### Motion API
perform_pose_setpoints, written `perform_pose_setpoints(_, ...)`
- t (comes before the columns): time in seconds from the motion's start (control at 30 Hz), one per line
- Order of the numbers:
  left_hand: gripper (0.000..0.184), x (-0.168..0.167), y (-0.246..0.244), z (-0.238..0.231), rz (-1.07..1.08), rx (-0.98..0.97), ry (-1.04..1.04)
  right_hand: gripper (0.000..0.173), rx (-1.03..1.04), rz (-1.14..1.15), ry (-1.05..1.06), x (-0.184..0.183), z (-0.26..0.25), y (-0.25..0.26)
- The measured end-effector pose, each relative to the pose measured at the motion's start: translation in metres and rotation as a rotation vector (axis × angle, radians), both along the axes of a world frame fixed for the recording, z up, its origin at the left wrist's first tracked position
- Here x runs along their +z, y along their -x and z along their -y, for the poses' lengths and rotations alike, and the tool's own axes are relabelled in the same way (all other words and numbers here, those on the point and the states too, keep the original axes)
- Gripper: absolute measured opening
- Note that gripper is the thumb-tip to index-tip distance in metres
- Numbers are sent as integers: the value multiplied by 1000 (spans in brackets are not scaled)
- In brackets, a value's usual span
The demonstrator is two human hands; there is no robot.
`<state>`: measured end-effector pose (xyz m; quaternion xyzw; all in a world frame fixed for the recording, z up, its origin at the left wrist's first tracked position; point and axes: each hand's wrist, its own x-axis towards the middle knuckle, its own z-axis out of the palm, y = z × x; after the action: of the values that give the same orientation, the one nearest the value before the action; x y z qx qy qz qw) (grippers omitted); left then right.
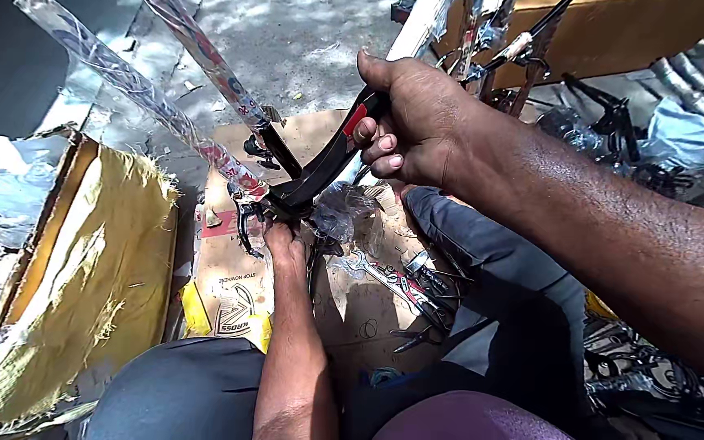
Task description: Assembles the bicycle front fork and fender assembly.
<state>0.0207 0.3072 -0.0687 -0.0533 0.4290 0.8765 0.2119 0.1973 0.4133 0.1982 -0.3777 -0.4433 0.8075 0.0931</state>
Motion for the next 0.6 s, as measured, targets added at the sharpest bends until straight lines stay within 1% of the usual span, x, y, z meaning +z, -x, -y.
perform_pose_setpoints(0.2, 31, 2, 5, -1, -64, 15, 35, 56, -12, -7, -2, 2, -4, -4)
perform_pose_setpoints(0.37, 32, 2, 4, 5, -51, -29, 46, 54, -24, 16, 12, -12, -5, -7)
perform_pose_setpoints(0.47, 32, 3, 3, 3, -33, -24, 98, 52, -17, 11, 6, -19, -6, -13)
perform_pose_setpoints(0.6, 27, 3, 1, -4, -27, 29, 100, 49, -11, 0, -25, -21, -8, -16)
